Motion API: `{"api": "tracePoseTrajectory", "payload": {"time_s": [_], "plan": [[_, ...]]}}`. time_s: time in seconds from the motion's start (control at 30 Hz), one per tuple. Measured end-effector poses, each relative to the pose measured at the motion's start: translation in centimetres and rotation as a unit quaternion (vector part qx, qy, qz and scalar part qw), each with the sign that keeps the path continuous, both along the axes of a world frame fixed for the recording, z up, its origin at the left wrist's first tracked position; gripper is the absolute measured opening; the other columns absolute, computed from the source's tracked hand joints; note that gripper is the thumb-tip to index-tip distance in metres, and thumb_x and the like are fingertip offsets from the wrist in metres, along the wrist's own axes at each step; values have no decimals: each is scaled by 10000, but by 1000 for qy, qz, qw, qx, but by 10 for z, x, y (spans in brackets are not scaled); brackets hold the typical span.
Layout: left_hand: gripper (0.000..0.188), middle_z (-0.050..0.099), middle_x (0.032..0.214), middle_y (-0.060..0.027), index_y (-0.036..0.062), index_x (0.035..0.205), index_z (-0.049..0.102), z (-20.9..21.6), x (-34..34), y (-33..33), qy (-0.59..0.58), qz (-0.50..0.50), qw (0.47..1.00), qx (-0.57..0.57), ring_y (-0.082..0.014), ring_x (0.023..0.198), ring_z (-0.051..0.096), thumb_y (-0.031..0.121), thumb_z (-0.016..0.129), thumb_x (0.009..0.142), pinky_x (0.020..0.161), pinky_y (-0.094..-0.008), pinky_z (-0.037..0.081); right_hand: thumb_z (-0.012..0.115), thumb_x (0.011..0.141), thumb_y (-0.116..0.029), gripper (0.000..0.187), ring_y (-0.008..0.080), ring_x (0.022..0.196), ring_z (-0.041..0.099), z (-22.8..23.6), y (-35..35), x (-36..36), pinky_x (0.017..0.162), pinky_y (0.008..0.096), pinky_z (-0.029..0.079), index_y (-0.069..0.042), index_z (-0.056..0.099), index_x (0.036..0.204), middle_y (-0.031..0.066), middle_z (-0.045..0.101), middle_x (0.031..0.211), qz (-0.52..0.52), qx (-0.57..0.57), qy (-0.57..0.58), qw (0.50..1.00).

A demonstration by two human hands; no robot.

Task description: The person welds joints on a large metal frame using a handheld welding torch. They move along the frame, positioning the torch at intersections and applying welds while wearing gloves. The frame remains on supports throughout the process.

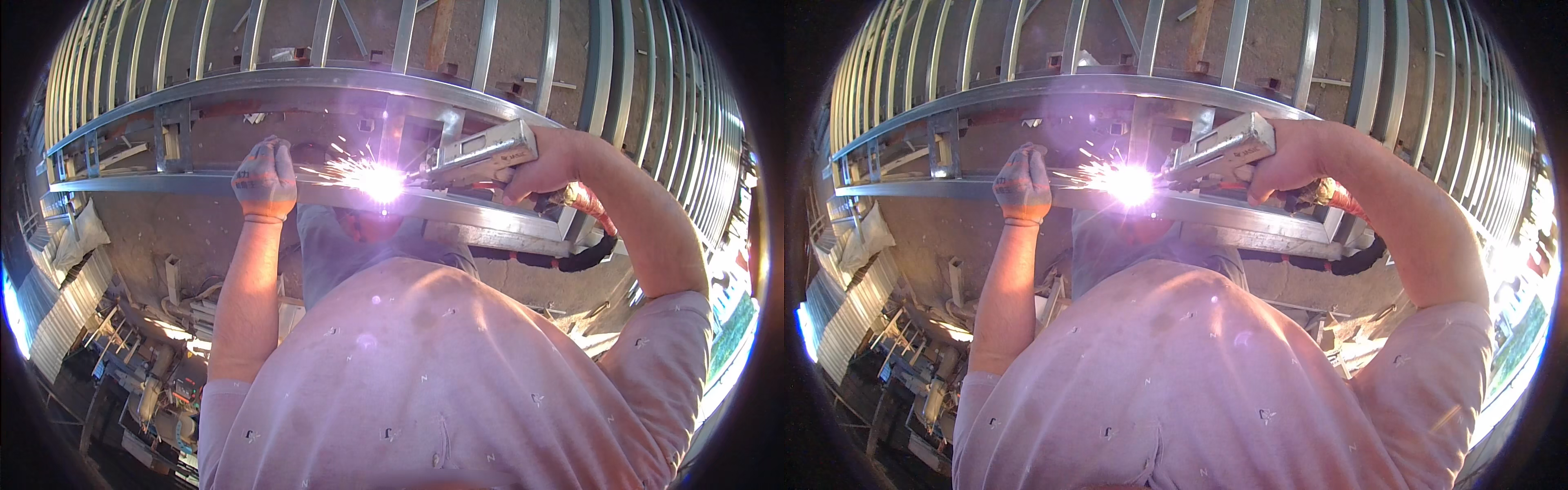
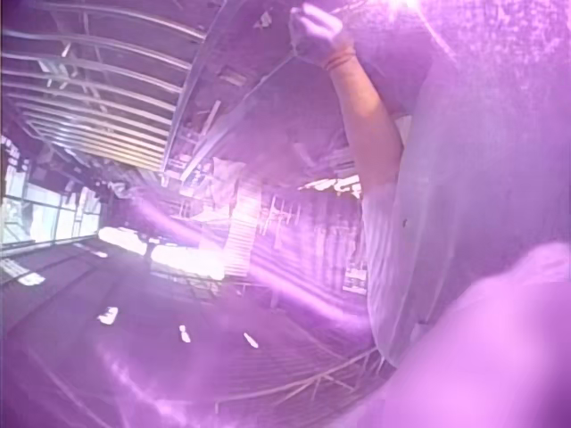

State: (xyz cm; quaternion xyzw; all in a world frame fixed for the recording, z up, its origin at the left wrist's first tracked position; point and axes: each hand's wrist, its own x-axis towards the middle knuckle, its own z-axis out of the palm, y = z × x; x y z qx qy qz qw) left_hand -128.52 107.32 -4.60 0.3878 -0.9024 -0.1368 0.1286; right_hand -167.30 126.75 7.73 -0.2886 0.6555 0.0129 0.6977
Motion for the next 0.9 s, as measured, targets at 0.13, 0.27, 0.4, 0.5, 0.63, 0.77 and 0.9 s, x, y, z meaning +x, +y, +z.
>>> {"api": "tracePoseTrajectory", "payload": {"time_s": [0.13,0.27,0.4,0.5,0.63,0.77,0.9], "plan": [[181,810,1045,-133,67,975,767,0,1,0,11,-5,1000,2,-364,979,783,176,627,1009,874,-459,616,939,717,-108,696,223,981,757,3,-1,-4,883,382,622,-70,699,1369,120,792,1140,10,24,-23,999],[177,811,1048,-143,55,976,766,-1,2,0,6,-5,1000,6,-360,993,785,167,632,1006,885,-456,616,929,728,-97,680,209,905,757,6,-2,-4,822,370,629,-69,702,1368,100,793,1083,10,28,-20,999],[171,810,1070,-150,53,986,764,-2,3,0,5,-1,1000,8,-364,994,784,173,643,1002,880,-453,616,922,732,-89,646,197,869,754,9,0,-4,791,357,629,-63,716,1343,98,793,1059,7,12,-9,1000],[182,808,1080,-155,57,1000,769,-2,4,0,-1,0,1000,6,-369,981,784,188,643,1008,875,-455,616,918,734,-86,609,198,870,751,7,1,-5,793,357,629,-61,729,1312,93,790,1046,1,23,-31,999],[185,808,1078,-154,56,1005,772,-4,4,-1,5,0,1000,-3,-371,966,783,188,642,1010,865,-454,618,911,742,-79,602,196,866,747,1,7,-9,791,359,628,-75,738,1318,94,794,1059,-1,26,-31,999],[162,809,1031,-148,63,985,773,-4,3,-1,38,5,999,0,-371,932,784,173,656,1005,841,-447,621,899,777,-67,599,195,912,745,-4,19,-20,819,380,630,-96,739,1354,93,804,1130,-4,6,-55,998],[156,809,1051,-157,74,1012,784,-2,5,-1,5,8,1000,17,-368,957,785,181,671,1005,848,-436,624,921,770,-69,629,214,1127,741,15,36,-43,1045,403,570,-97,744,1372,119,800,1241,-61,14,-87,994]]}}
